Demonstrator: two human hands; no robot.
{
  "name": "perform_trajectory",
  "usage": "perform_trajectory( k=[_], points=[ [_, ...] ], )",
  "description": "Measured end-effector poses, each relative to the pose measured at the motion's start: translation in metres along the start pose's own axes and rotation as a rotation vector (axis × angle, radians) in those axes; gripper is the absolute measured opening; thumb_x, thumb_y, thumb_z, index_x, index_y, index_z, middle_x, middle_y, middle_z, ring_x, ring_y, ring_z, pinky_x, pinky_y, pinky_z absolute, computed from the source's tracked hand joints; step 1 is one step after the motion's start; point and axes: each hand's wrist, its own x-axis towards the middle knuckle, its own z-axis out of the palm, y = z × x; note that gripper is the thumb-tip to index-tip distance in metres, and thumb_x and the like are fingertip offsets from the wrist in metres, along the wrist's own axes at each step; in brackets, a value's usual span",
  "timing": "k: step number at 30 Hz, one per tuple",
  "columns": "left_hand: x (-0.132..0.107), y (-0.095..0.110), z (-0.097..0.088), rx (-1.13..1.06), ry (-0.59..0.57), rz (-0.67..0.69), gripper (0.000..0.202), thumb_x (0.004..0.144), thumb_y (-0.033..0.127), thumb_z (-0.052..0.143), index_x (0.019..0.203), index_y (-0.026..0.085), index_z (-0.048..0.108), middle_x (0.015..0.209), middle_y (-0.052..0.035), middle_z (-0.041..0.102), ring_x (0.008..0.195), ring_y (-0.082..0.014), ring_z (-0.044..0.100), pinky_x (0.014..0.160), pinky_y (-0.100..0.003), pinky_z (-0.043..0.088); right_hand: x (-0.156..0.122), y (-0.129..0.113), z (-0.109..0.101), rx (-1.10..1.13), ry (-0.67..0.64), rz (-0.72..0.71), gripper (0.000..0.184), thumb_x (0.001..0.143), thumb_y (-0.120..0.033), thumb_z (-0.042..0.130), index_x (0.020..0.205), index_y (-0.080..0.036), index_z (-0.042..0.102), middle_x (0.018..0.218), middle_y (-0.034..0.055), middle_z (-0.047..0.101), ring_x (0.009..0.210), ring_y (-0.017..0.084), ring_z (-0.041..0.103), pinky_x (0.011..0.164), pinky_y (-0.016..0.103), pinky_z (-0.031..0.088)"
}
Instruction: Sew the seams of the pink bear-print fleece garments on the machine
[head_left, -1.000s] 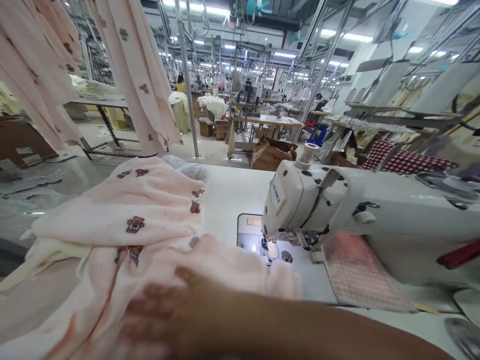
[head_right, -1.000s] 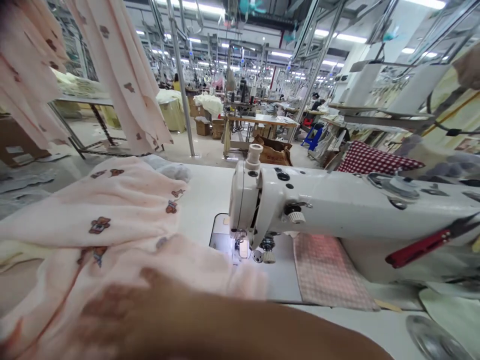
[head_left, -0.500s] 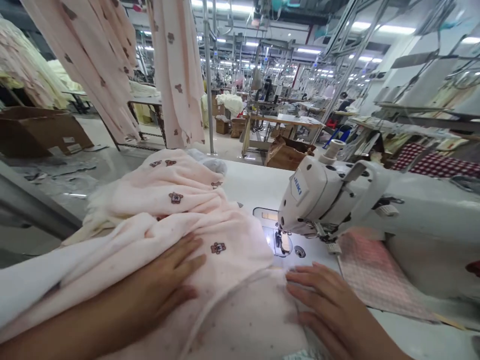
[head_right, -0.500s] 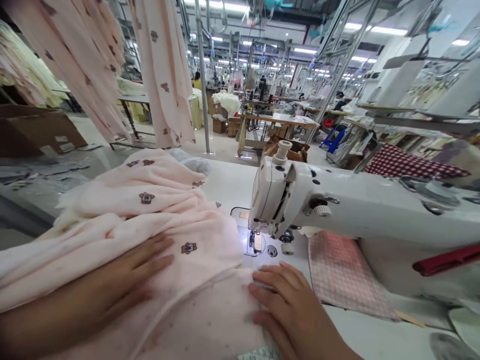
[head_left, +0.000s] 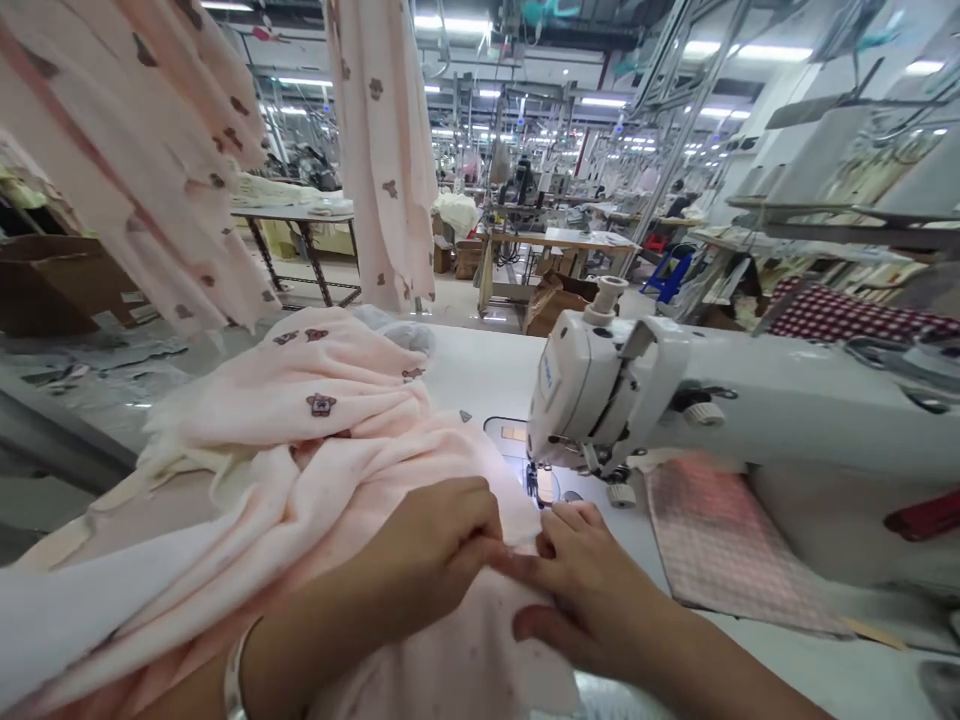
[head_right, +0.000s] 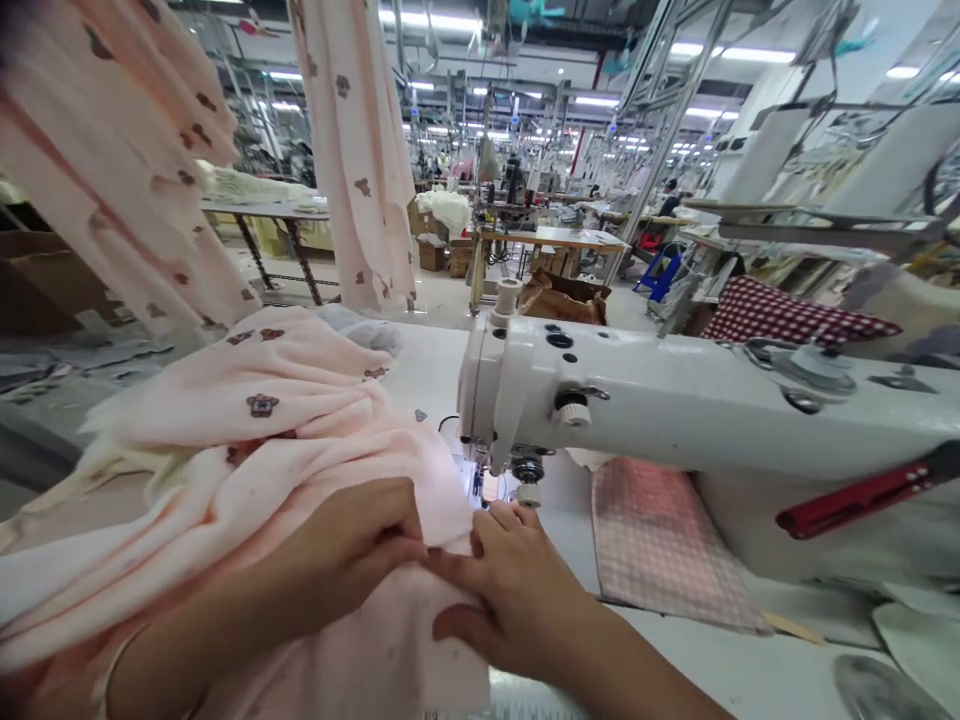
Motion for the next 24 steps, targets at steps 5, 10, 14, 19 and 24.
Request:
perform_trajectory(
  k=[5, 10, 14, 19, 24],
  points=[
    [-0.013, 0.005, 0.026, 0.221, -0.1, 0.244, 0.007, 0.083, 0.012, 0.051, 0.083, 0.019, 0.052, 0.081, -0.0025, 0.058, 0.073, -0.0192, 0.052, 0.064, -0.031, 0.04, -0.003, 0.021, -0.013, 0.172, -0.039, 0.094, 0.004, 0.081, -0.032, 0.063, 0.082, -0.029, 0.066, 0.084, -0.0008, 0.053, 0.082, 0.015, 0.051, 0.075, 0.031, 0.037],
    [-0.002, 0.016, 0.033, 0.368, -0.186, 0.077, 0.008, 0.084, 0.023, 0.053, 0.092, 0.02, 0.054, 0.082, -0.0035, 0.058, 0.064, -0.0211, 0.053, 0.056, -0.033, 0.041, -0.005, 0.033, -0.019, 0.161, -0.002, 0.237, 0.024, 0.081, -0.033, 0.062, 0.103, -0.025, 0.06, 0.082, 0.0013, 0.06, 0.082, 0.019, 0.056, 0.072, 0.031, 0.042],
    [0.007, 0.014, 0.043, 0.474, -0.013, 0.235, 0.015, 0.082, 0.008, 0.046, 0.071, 0.018, 0.051, 0.068, -0.0028, 0.05, 0.059, -0.0187, 0.046, 0.053, -0.031, 0.037, -0.003, 0.031, -0.016, 0.145, -0.006, 0.259, 0.009, 0.085, -0.029, 0.055, 0.087, -0.023, 0.061, 0.084, -0.0006, 0.063, 0.073, 0.015, 0.056, 0.072, 0.029, 0.041],
    [0.004, 0.011, 0.053, 0.361, 0.036, 0.378, 0.01, 0.086, 0.012, 0.046, 0.079, 0.018, 0.052, 0.073, -0.0022, 0.049, 0.066, -0.0182, 0.043, 0.058, -0.032, 0.037, -0.001, 0.029, -0.014, 0.087, 0.004, 0.263, 0.012, 0.087, -0.022, 0.051, 0.077, -0.021, 0.057, 0.074, -0.0016, 0.062, 0.074, 0.015, 0.058, 0.076, 0.031, 0.041],
    [0.0, 0.012, 0.041, 0.207, -0.095, 0.216, 0.032, 0.084, 0.032, 0.059, 0.114, 0.026, 0.052, 0.102, -0.0066, 0.052, 0.09, -0.0248, 0.047, 0.077, -0.041, 0.042, 0.0, 0.036, -0.013, 0.004, 0.076, 0.321, 0.011, 0.086, -0.018, 0.049, 0.083, -0.02, 0.06, 0.084, 0.0027, 0.064, 0.085, 0.019, 0.058, 0.084, 0.034, 0.041]
  ],
)
